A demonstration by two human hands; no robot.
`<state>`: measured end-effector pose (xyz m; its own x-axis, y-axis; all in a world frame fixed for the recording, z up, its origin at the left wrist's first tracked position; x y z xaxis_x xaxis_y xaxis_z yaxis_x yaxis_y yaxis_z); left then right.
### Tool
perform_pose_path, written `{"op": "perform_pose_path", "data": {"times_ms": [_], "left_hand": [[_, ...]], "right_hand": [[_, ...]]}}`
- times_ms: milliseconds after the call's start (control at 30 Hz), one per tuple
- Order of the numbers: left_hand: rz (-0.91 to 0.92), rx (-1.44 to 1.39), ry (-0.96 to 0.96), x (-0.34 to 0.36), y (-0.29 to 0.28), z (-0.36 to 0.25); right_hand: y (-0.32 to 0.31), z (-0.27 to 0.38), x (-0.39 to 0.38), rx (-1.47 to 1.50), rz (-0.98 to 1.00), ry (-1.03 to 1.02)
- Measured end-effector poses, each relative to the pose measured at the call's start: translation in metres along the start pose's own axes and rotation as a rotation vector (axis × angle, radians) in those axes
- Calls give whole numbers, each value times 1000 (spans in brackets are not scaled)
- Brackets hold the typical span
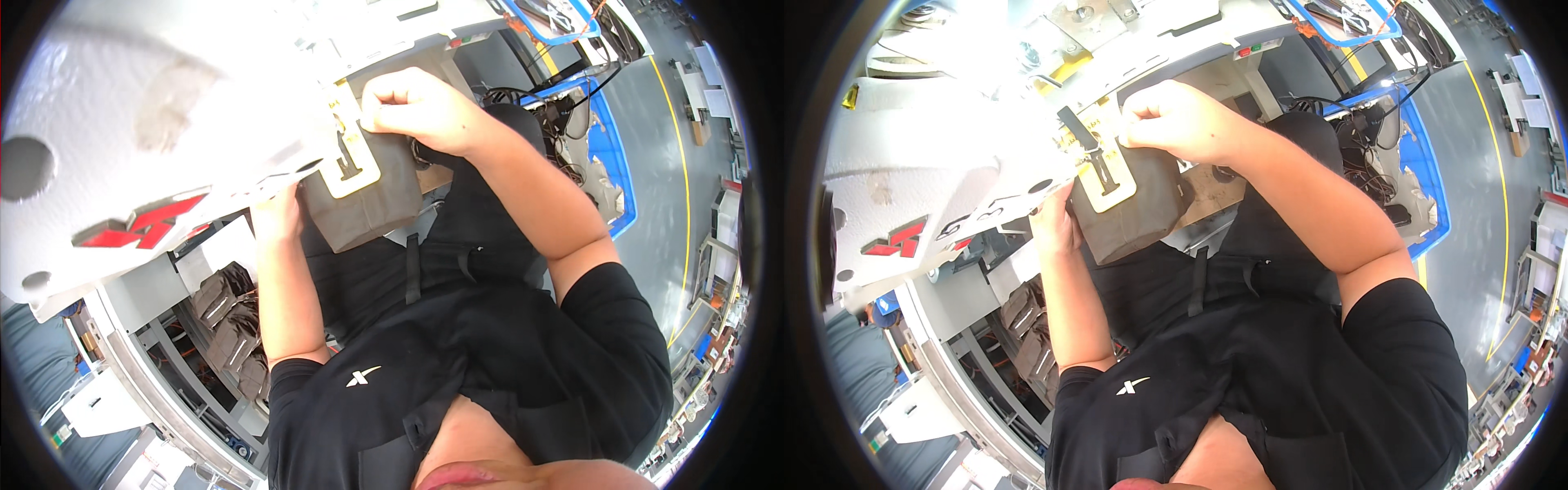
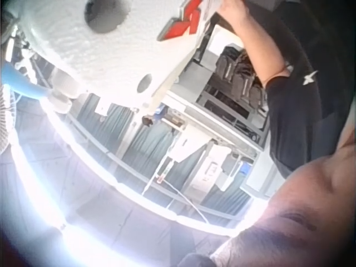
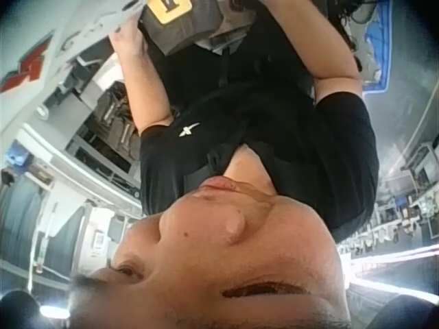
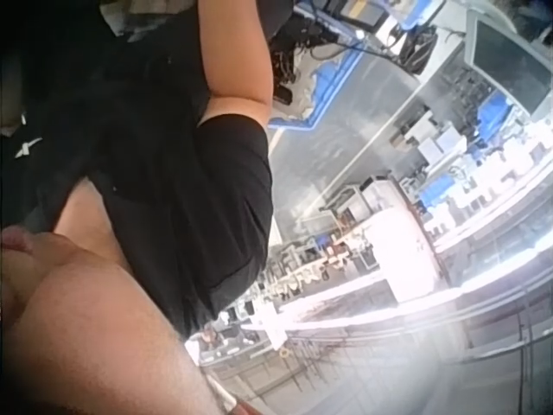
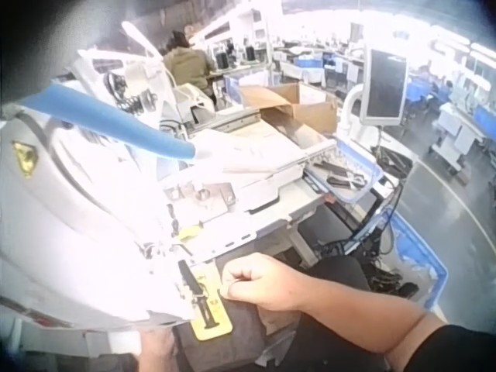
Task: Sew and construct small leather bags/pouches using an industrial sewing machine.
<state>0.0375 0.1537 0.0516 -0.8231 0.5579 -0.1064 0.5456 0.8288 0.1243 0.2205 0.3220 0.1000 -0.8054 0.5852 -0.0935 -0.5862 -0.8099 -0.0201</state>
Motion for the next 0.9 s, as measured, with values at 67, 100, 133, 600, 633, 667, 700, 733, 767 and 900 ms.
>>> {"op": "perform_pose_path", "data": {"times_ms": [67,100,133,600,633,667,700,733,767,900], "left_hand": [[60,-28,-23,-4,5,-4],[119,-56,-50,-6,9,-5],[117,-54,-47,-8,9,-8],[108,-117,-130,-3,2,3],[113,-114,-125,-1,1,3],[37,3,-127,1,-5,4],[-40,120,-127,3,-12,5],[-125,-15,-186,2,-15,11],[-113,-12,-173,2,-13,10],[4,-63,-38,-4,10,-10]], "right_hand": [[0,0,-1,11,4,-1],[0,0,-1,25,3,5],[1,0,0,40,5,11],[2,-1,6,95,15,3],[1,-1,6,106,26,-11],[1,2,5,88,30,-4],[0,7,4,93,26,-11],[0,6,2,67,43,31],[-2,6,3,43,60,65],[11,4,12,215,116,-131]]}}
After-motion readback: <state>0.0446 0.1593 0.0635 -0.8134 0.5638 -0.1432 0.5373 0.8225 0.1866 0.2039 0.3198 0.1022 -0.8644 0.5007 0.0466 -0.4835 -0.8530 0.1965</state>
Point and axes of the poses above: each hand's wrist, its own x-axis towards the middle knuckle, its own y-axis out of the palm, z = x × y, the point moved 7 cm from there along x, towards the middle knuckle, and after that the axes turned 10 degrees about -z, right-handed, at the moved point
